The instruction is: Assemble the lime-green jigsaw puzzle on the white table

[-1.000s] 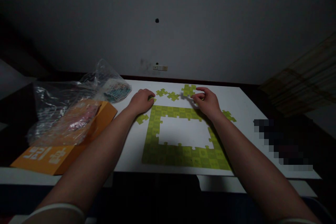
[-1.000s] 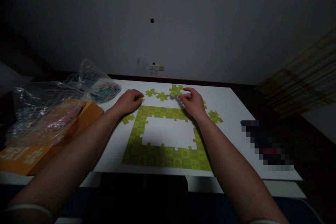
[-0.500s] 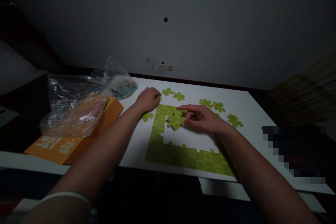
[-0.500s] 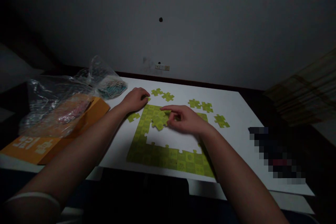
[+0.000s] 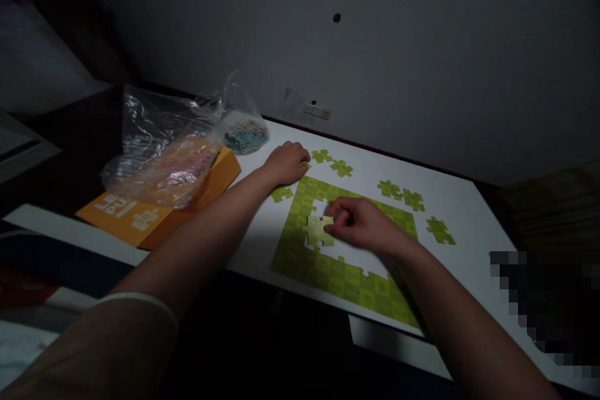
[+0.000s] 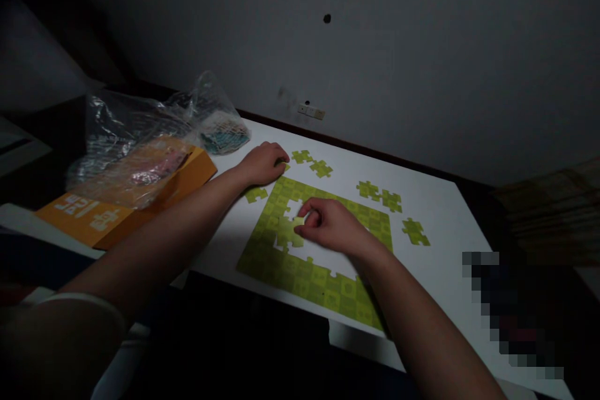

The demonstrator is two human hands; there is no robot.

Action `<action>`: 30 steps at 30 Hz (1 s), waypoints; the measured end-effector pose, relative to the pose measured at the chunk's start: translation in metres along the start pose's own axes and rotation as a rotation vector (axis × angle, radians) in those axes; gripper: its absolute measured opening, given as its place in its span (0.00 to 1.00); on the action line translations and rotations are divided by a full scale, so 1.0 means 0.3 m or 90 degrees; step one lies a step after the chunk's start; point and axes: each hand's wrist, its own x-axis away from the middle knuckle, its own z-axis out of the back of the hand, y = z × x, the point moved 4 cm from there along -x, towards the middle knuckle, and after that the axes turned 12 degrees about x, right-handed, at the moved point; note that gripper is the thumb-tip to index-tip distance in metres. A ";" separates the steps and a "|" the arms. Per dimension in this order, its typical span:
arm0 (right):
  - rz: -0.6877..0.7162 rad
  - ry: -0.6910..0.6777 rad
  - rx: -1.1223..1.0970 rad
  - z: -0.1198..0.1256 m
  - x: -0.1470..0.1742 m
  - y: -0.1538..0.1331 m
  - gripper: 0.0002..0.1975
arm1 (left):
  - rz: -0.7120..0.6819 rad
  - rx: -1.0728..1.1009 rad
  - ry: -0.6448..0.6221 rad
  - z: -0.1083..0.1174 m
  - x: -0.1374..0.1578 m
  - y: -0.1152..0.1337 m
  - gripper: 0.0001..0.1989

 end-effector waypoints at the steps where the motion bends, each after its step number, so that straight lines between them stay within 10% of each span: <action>1: -0.006 -0.002 0.008 -0.003 -0.001 -0.001 0.13 | 0.001 -0.002 -0.002 0.000 0.001 0.002 0.19; 30: 0.019 -0.071 -0.084 -0.023 0.012 -0.031 0.18 | 0.001 -0.010 -0.014 -0.006 -0.003 0.005 0.19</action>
